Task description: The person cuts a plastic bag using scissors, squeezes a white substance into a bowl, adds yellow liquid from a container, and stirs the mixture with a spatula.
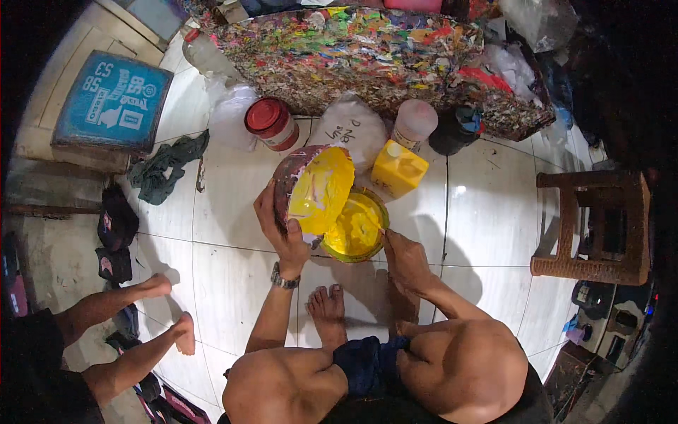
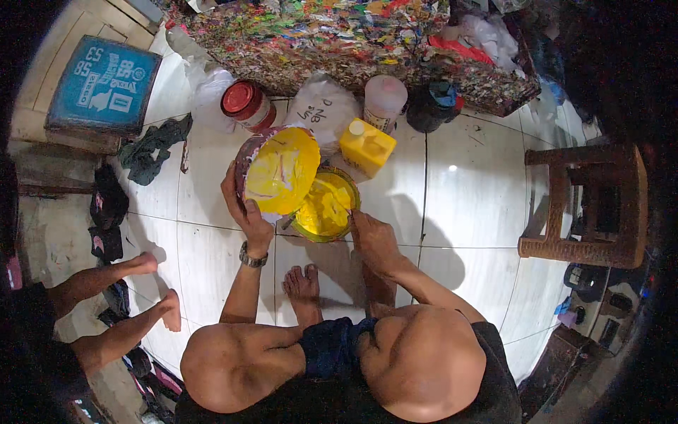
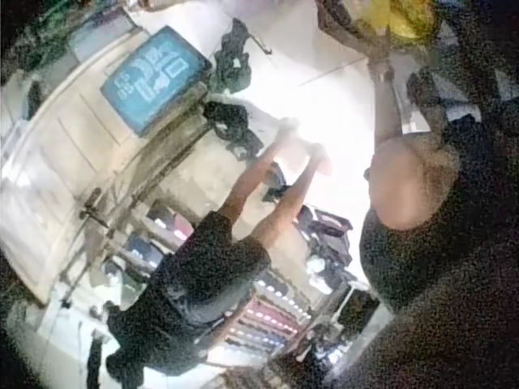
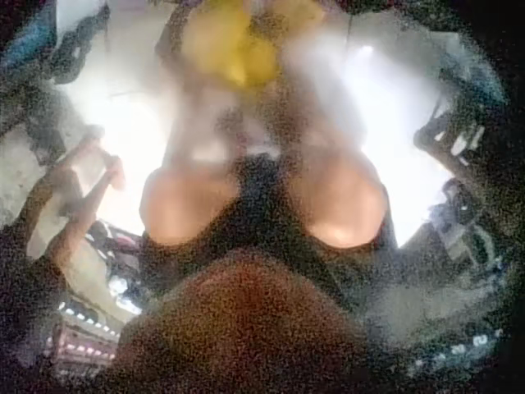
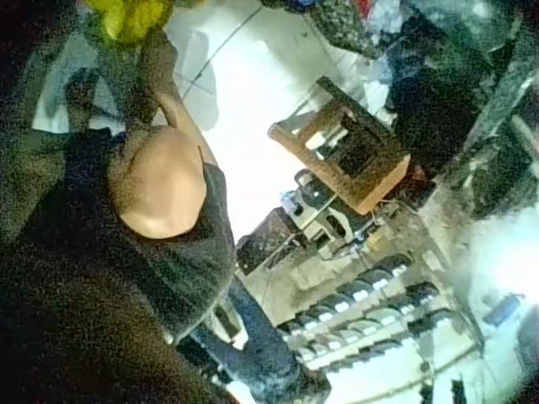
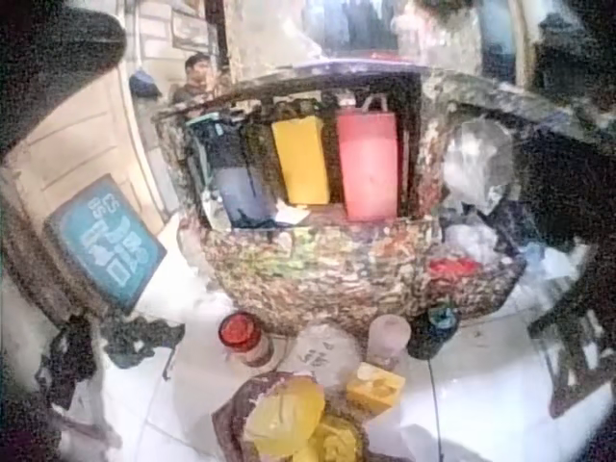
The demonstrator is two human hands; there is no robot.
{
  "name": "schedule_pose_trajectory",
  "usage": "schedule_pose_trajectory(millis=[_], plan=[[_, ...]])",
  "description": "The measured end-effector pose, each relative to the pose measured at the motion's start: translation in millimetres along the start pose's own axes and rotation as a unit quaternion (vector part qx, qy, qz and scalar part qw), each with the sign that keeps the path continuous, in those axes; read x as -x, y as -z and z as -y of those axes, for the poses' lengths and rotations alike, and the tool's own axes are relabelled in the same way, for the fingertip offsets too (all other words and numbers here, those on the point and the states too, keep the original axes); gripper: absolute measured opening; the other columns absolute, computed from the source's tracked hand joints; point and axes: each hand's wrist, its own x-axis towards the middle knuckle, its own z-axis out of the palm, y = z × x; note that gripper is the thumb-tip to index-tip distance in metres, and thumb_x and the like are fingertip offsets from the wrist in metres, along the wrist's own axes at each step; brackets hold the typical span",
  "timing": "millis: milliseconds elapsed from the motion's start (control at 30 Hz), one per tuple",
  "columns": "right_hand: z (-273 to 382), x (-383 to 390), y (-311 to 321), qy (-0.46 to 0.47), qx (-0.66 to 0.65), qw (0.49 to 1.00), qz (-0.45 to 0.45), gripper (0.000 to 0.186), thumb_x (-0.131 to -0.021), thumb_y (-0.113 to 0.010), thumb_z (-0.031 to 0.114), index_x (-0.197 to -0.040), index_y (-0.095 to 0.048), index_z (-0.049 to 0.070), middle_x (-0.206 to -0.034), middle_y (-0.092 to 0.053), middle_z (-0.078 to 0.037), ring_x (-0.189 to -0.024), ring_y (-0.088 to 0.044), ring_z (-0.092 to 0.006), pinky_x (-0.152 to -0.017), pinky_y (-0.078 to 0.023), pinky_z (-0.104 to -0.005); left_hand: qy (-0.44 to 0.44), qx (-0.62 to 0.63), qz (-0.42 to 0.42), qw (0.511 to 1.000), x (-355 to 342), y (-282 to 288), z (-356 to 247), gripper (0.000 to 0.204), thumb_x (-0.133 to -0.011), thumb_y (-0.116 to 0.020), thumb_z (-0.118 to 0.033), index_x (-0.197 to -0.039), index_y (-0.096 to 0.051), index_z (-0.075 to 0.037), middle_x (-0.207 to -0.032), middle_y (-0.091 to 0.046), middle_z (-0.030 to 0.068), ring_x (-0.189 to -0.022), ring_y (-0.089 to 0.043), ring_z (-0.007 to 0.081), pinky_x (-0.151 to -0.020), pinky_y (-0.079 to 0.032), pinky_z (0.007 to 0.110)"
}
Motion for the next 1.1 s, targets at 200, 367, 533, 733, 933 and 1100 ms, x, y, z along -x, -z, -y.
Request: schedule_pose_trajectory(millis=[200,367,533,733,933,1100], plan=[[-16.4,7.2,16.0,0.092,0.149,0.985,0.006,0.024,-0.089,-0.063,0.010,-0.111,-0.058,0.002,-0.073,-0.052,-0.011,-0.063,-0.056,-0.0290,-0.052,-0.047,-0.0407,0.159,0.068,-0.052,0.984,-14.4,4.0,-10.1,0.057,-0.103,-0.033,-0.038,-0.142,-0.038,0.003,-0.146,-0.038,0.0172,-0.134,-0.039,0.0283,-0.111,-0.031,0.040],[-90.8,38.0,16.2,0.175,0.195,0.965,0.014,0.046,-0.086,-0.067,0.013,-0.130,-0.052,0.007,-0.073,-0.044,-0.009,-0.064,-0.048,-0.0280,-0.052,-0.040,-0.0410,0.270,0.237,-0.064,0.931,-17.0,-3.2,-15.3,0.058,-0.103,-0.035,-0.040,-0.143,-0.036,0.002,-0.143,-0.039,0.0148,-0.134,-0.038,0.0263,-0.112,-0.030,0.039],[-102.2,51.4,47.8,0.195,0.244,0.941,0.129,0.050,-0.086,-0.067,0.011,-0.133,-0.051,0.006,-0.073,-0.043,-0.006,-0.064,-0.045,-0.0242,-0.054,-0.039,-0.0390,0.285,0.205,-0.030,0.936,-12.8,-0.7,-10.0,0.055,-0.105,-0.029,-0.037,-0.145,-0.034,0.001,-0.145,-0.035,0.0141,-0.135,-0.037,0.0246,-0.113,-0.029,0.038],[-85.1,56.3,97.9,0.152,0.202,0.959,0.131,0.036,-0.089,-0.063,0.007,-0.124,-0.057,0.002,-0.079,-0.055,-0.013,-0.068,-0.054,-0.0289,-0.059,-0.045,-0.0396,0.299,0.237,-0.033,0.924,-13.2,4.1,-6.0,0.055,-0.105,-0.027,-0.038,-0.146,-0.031,-0.002,-0.147,-0.034,0.0132,-0.136,-0.036,0.0246,-0.114,-0.028,0.038],[-51.1,25.1,26.9,-0.154,-0.159,0.969,0.112,0.033,-0.103,-0.047,0.026,-0.104,-0.063,-0.003,-0.089,-0.066,-0.021,-0.074,-0.062,-0.0260,-0.072,-0.050,-0.0359,0.339,0.335,-0.075,0.876,-14.8,-0.8,-11.9,0.057,-0.105,-0.028,-0.040,-0.151,-0.024,-0.006,-0.152,-0.032,0.0113,-0.140,-0.031,0.0241,-0.115,-0.026,0.039],[-32.5,16.4,34.3,-0.339,-0.194,0.897,0.205,0.038,-0.102,-0.048,0.030,-0.102,-0.065,-0.004,-0.073,-0.062,-0.015,-0.064,-0.054,-0.0173,-0.064,-0.047,-0.0347,0.344,0.352,-0.061,0.868,-13.7,5.0,-4.3,0.059,-0.105,-0.028,-0.042,-0.152,-0.022,-0.006,-0.153,-0.031,0.0105,-0.140,-0.032,0.0243,-0.116,-0.026,0.040]])
